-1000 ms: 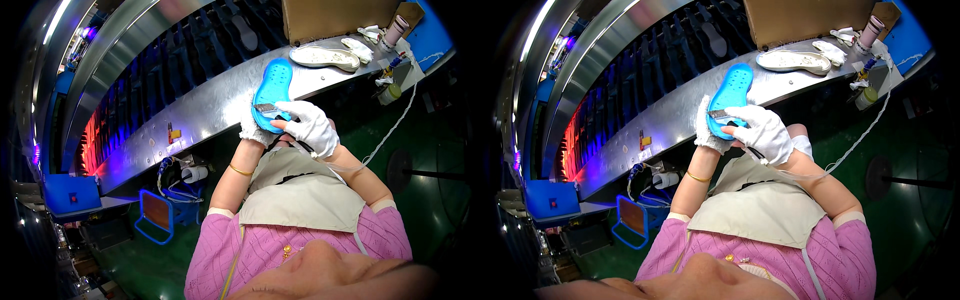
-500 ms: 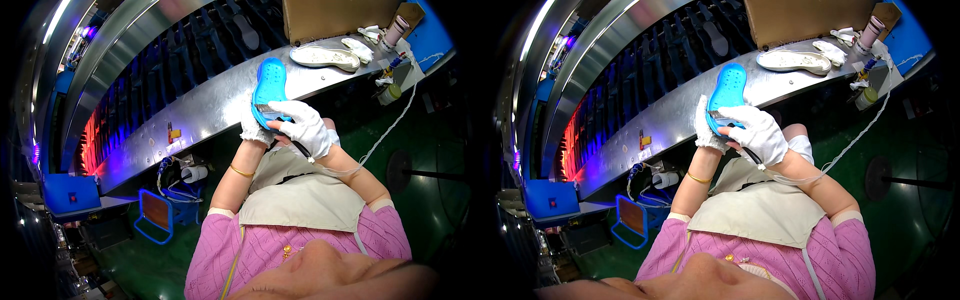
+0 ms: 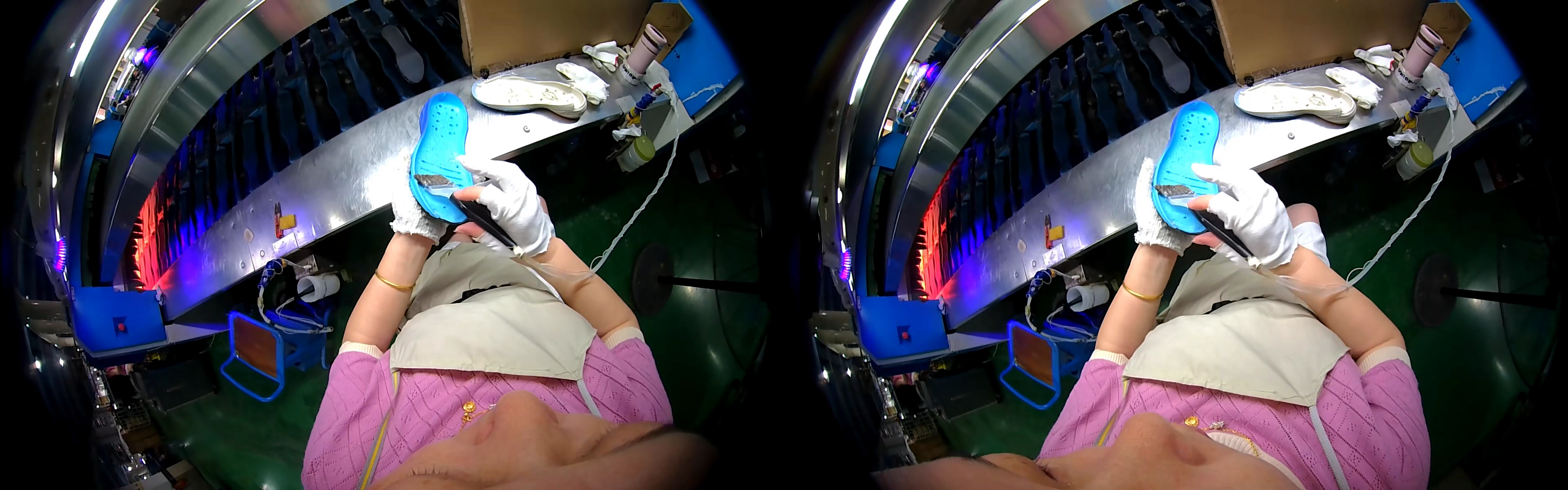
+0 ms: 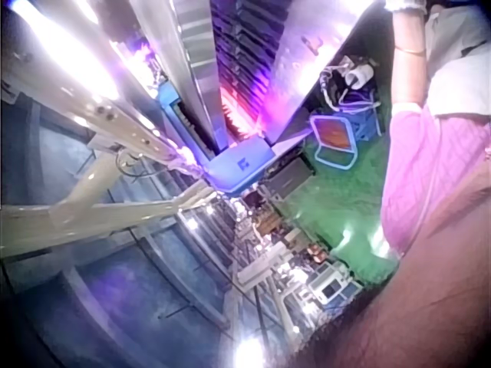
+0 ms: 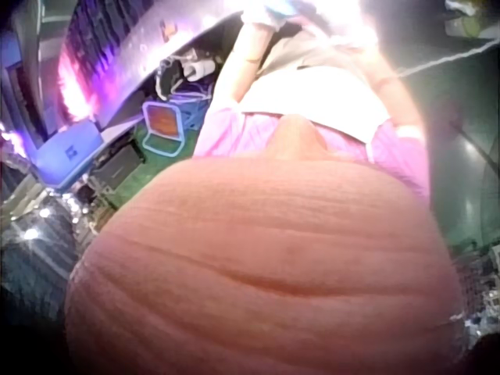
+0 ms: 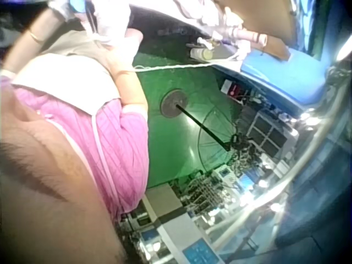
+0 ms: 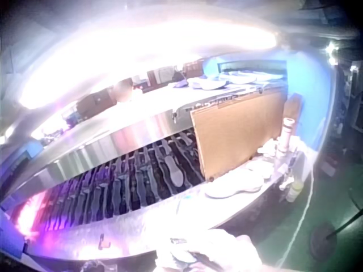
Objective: The person takes shoe soles and applies adhesive across their surfaces using a brush applicator tool.
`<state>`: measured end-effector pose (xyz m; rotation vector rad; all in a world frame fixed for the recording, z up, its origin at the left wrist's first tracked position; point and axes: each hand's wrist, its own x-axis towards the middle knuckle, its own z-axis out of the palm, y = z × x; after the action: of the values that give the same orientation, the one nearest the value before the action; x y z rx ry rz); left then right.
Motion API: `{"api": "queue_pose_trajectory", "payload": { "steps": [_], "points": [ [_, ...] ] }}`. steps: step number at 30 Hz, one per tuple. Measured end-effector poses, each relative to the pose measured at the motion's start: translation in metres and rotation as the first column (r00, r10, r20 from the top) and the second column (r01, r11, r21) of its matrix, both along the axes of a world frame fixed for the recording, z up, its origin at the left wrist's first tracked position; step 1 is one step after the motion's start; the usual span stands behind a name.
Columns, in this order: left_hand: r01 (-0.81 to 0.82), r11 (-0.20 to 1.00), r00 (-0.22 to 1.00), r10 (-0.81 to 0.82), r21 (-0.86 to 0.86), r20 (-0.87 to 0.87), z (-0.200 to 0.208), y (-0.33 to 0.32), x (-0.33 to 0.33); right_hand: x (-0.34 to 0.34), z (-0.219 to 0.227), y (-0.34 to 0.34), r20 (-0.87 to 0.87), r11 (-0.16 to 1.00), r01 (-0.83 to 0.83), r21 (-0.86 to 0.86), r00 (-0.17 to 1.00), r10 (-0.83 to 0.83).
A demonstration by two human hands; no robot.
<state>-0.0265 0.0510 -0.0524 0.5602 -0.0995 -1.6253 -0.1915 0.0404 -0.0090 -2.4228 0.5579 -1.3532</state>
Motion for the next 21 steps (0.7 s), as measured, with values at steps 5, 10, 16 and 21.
{"api": "queue_pose_trajectory", "payload": {
  "steps": [5,10,16,21],
  "points": [
    [0.058,0.996,0.998,-0.06,-0.072,-0.032,0.001,0.003,0.003,-0.014,-0.002,-0.002,0.136,0.891,-0.22,0.397,0.974,0.18],
    [0.098,0.991,0.978,-0.113,-0.091,-0.176,0.0,0.003,0.006,-0.018,-0.004,0.004,0.373,0.663,-0.339,0.667,0.923,0.096],
    [0.118,0.98,0.984,-0.137,-0.159,-0.115,0.001,0.005,0.003,-0.016,0.002,-0.002,-0.014,0.969,-0.231,0.085,0.972,0.233],
    [0.243,0.963,0.965,-0.252,-0.115,-0.075,-0.017,0.002,0.01,-0.023,0.014,-0.003,0.031,0.891,-0.341,0.299,0.937,0.348]
  ]
}}
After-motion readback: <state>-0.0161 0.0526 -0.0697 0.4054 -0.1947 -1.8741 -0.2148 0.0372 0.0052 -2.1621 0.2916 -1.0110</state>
